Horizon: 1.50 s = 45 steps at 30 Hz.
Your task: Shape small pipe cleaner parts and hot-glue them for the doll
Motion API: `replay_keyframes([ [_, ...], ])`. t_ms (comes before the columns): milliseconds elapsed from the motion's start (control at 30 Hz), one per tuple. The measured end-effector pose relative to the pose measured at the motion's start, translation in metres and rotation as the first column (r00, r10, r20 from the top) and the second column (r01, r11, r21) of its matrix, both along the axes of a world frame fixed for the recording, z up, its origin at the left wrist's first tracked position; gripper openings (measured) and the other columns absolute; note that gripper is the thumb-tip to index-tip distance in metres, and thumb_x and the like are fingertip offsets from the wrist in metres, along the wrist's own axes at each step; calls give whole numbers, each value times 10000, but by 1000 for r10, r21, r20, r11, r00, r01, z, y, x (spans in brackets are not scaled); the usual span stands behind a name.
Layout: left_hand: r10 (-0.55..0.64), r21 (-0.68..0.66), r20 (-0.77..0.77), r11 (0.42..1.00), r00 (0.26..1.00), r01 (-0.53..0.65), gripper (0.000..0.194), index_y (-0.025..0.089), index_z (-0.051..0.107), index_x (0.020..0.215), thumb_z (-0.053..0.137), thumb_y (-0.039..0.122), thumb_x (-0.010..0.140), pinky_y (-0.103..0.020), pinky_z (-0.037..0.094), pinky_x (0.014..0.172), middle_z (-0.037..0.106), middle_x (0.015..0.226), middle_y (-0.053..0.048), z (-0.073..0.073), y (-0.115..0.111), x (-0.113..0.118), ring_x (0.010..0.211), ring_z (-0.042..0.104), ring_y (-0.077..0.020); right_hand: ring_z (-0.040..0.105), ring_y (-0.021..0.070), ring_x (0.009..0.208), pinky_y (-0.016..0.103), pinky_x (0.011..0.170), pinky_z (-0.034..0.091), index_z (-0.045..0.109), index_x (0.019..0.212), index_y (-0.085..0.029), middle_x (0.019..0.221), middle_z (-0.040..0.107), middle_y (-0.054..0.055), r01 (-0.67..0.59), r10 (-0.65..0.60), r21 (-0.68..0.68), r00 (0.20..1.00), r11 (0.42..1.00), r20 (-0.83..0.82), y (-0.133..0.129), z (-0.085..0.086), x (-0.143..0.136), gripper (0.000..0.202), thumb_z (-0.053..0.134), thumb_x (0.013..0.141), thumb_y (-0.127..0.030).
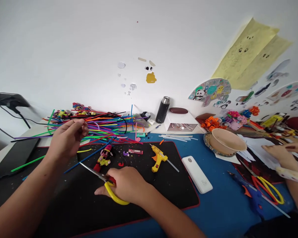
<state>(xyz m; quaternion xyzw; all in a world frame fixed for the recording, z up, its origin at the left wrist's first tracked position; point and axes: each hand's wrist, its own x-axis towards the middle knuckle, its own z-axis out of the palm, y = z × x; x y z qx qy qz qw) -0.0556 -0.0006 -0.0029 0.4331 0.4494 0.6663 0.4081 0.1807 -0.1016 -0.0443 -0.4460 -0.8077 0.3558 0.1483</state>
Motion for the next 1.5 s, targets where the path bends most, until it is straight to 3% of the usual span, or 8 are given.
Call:
replay_keyframes([
  [167,-148,-46,-87,988,985,144,323,207,690,694,887,448,781,-251,424,565,593,673,-4,11,-5,-3,612,495,-131,780,281,804,298,633,414,776,1133,-226,899,831,88,-200,153,89,914,976,375,2,-8,-15,423,783,943,-603],
  [367,-331,-90,-192,943,924,320,388,214,679,707,867,538,809,-258,407,579,573,664,4,19,-6,21,614,473,-144,815,314,932,333,626,490,742,1193,-191,1099,841,118,-349,273,133,876,927,398,5,9,-52,365,730,973,-482],
  [500,-424,-145,-214,905,880,401,433,208,641,682,865,559,803,-249,387,575,543,653,16,19,-3,27,599,438,-131,803,262,938,299,686,512,774,1126,-243,1071,845,60,-285,261,128,949,950,179,9,13,-53,279,763,993,-488],
  [600,-473,-195,-192,877,860,439,460,199,636,664,863,581,785,-244,365,562,556,650,9,17,-2,27,588,428,-124,756,190,775,272,680,492,807,1056,-252,890,818,14,-20,20,0,984,1000,-177,20,5,-40,182,755,1009,-420],
  [800,-507,-281,-149,845,849,456,475,192,635,687,883,593,747,-234,377,580,560,665,19,12,-1,29,606,443,-118,493,100,455,229,466,364,702,953,-200,628,614,-45,266,-406,-310,677,913,-614,54,-8,-17,371,700,990,-569],
  [1033,-552,-360,-256,816,794,451,496,190,640,763,851,639,753,-240,341,570,523,668,40,5,6,33,608,425,-121,461,91,422,227,424,334,656,965,-216,614,575,-64,293,-420,-308,498,905,-759,71,4,-15,481,718,941,-693],
  [1333,-604,-380,-383,793,699,477,560,177,696,777,803,726,811,-248,377,579,552,675,28,-1,10,38,621,458,-132,458,96,425,229,437,353,671,878,-211,552,534,-70,329,-448,-315,506,890,-737,72,-4,-16,422,718,946,-624],
  [1500,-539,-295,-349,839,766,456,592,177,799,1016,757,753,883,-279,494,641,693,788,-28,-3,11,34,687,607,-168,433,88,397,227,422,315,692,839,-206,497,502,-80,289,-487,-393,473,873,-734,73,-9,-4,418,746,918,-613],
])
